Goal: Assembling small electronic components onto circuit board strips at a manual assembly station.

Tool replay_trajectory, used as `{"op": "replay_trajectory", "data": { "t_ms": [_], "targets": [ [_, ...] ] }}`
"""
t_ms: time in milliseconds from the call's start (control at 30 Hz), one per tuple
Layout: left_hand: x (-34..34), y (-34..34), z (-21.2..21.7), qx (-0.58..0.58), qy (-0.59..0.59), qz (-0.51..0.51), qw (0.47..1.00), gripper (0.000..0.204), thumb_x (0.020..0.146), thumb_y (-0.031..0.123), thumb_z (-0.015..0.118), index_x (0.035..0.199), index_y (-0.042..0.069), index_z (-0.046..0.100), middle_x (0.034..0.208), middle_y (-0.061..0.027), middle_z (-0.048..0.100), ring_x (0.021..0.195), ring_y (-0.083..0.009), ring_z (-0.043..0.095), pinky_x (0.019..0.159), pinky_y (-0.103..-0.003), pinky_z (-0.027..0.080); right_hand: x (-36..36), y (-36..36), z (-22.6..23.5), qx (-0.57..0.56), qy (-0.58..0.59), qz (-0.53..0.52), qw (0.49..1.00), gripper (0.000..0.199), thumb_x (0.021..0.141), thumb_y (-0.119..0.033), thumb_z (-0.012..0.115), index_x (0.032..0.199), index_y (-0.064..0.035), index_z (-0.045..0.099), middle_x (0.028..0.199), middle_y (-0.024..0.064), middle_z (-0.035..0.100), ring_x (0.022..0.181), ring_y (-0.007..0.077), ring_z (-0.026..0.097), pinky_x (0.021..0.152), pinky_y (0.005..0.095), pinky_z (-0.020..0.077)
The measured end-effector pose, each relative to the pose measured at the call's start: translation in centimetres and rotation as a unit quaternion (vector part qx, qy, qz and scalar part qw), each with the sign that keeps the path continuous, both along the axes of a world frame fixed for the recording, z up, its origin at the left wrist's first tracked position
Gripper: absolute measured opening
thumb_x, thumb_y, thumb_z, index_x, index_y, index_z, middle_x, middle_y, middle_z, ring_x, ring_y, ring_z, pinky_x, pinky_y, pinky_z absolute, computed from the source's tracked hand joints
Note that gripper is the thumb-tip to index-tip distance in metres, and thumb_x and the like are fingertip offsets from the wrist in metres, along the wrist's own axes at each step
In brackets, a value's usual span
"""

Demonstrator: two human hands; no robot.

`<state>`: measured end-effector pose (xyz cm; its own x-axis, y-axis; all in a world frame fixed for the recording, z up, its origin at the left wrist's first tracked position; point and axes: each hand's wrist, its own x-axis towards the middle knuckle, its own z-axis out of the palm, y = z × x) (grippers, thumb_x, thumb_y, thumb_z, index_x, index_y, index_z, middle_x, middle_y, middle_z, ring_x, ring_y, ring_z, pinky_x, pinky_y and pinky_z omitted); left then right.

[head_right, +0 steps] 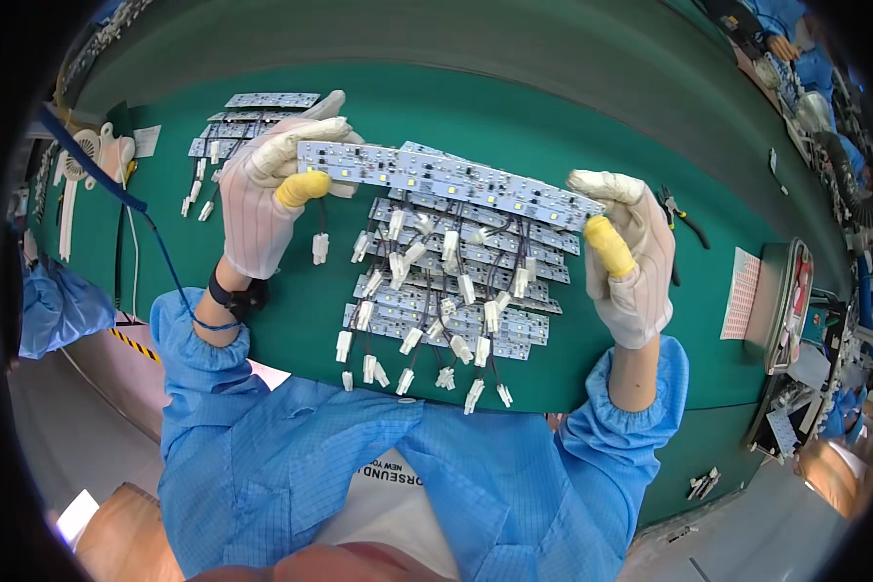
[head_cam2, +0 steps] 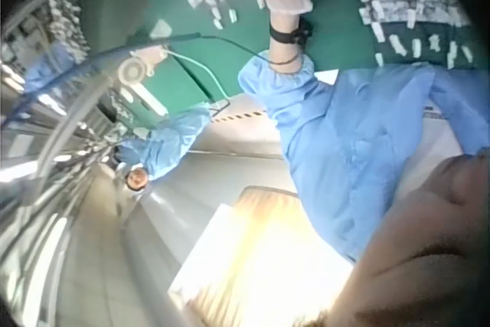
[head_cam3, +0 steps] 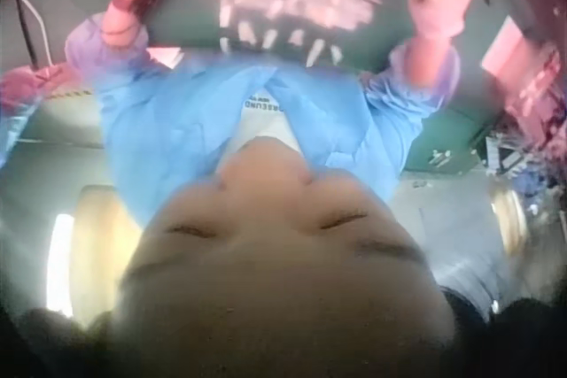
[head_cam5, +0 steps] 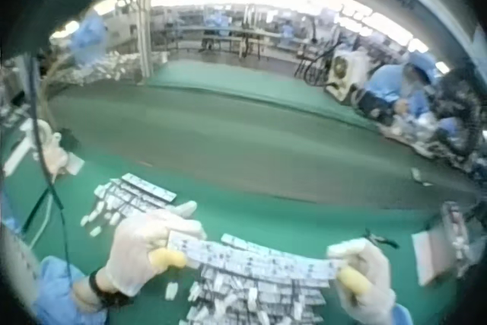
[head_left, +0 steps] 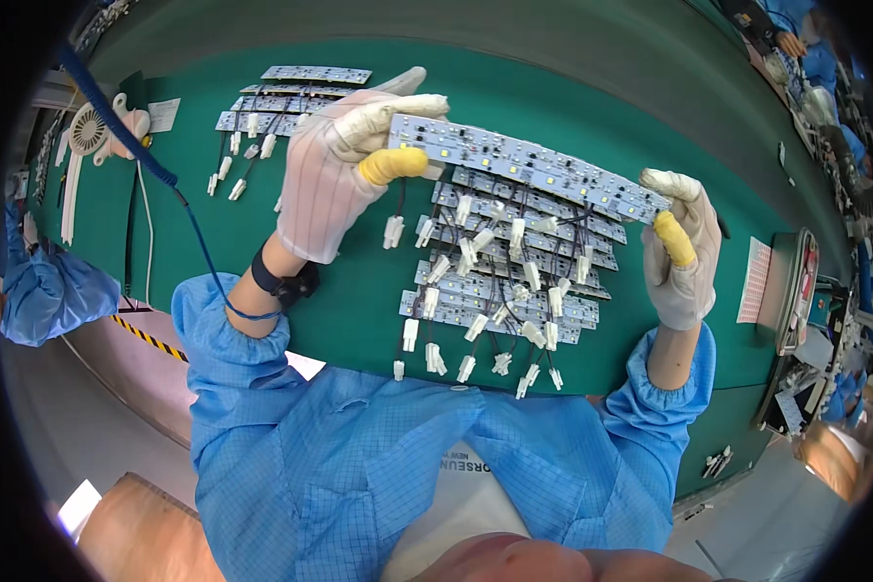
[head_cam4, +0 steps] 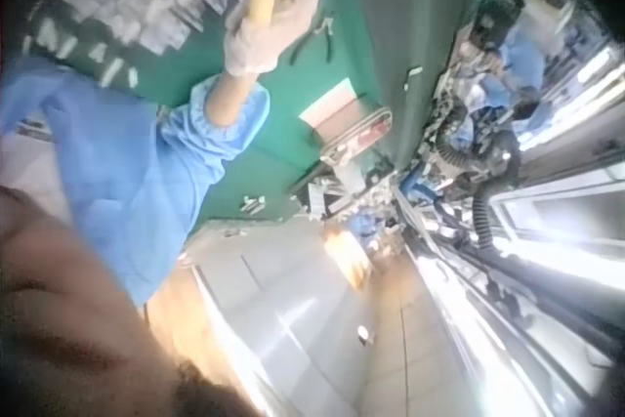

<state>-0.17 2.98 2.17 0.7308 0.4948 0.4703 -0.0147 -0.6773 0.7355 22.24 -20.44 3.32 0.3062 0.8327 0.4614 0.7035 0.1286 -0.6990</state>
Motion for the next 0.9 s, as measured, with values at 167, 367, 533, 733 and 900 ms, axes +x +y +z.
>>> {"op": "replay_trajectory", "data": {
  "t_ms": [167, 367, 533, 733, 900],
  "targets": [
    [-0.2, -0.4, 0.3, -0.059, -0.039, -0.051, 0.996, 0.047, 0.075, 0.043, 0.067, 0.104, 0.005, 0.069, 0.102, -0.0097, 0.068, 0.106, -0.0218, 0.062, 0.081, -0.029, 0.051, 1.0, -1.0, -0.5, -0.041, 0.015, -0.005, 0.999, 0.041, 0.071, 0.016, 0.052, 0.104, -0.008, 0.054, 0.11, 0.0191, 0.059, 0.094, 0.0315, 0.06, 0.08, 0.0374, 0.047],
    [0.3, -0.5, -0.2, -0.069, -0.009, -0.003, 0.998, 0.037, 0.079, 0.03, 0.069, 0.106, 0.004, 0.068, 0.11, -0.0094, 0.066, 0.092, -0.0159, 0.066, 0.071, -0.022, 0.051, -0.2, -0.8, 0.1, -0.022, 0.183, 0.001, 0.983, 0.036, 0.075, 0.013, 0.051, 0.108, 0.0022, 0.053, 0.112, 0.016, 0.058, 0.101, 0.0239, 0.057, 0.085, 0.0332, 0.044],
    [0.4, 0.1, -0.2, -0.103, 0.09, 0.019, 0.99, 0.035, 0.091, 0.023, 0.057, 0.12, 0.003, 0.058, 0.085, -0.0069, 0.071, 0.075, -0.0085, 0.062, 0.072, -0.022, 0.046, -1.6, -0.8, 1.1, -0.062, 0.384, 0.059, 0.919, 0.049, 0.085, -0.022, 0.064, 0.121, 0.0066, 0.047, 0.117, 0.015, 0.055, 0.109, 0.0184, 0.052, 0.092, 0.0298, 0.0403],
    [1.0, -0.1, -0.8, -0.213, -0.018, -0.054, 0.975, 0.046, 0.088, 0.03, 0.062, 0.123, 0.001, 0.055, 0.092, -0.0109, 0.07, 0.081, -0.0102, 0.062, 0.087, -0.027, 0.045, -2.4, 0.5, 2.3, -0.067, 0.349, -0.059, 0.933, 0.054, 0.088, -0.034, 0.061, 0.117, 0.0095, 0.048, 0.092, 0.009, 0.063, 0.046, -0.0011, 0.035, 0.045, 0.0149, 0.0249],
    [-0.2, -0.1, -1.2, -0.305, -0.04, -0.195, 0.931, 0.061, 0.085, 0.043, 0.064, 0.12, -0.006, 0.053, 0.1, -0.0164, 0.067, 0.092, -0.0166, 0.064, 0.093, -0.034, 0.046, -1.6, 0.8, 2.0, -0.103, 0.244, -0.121, 0.957, 0.038, 0.099, -0.033, 0.042, 0.116, -0.0015, 0.055, 0.069, -0.0028, 0.055, 0.053, 0.0014, 0.043, 0.05, 0.0156, 0.0325]
  ]
}}
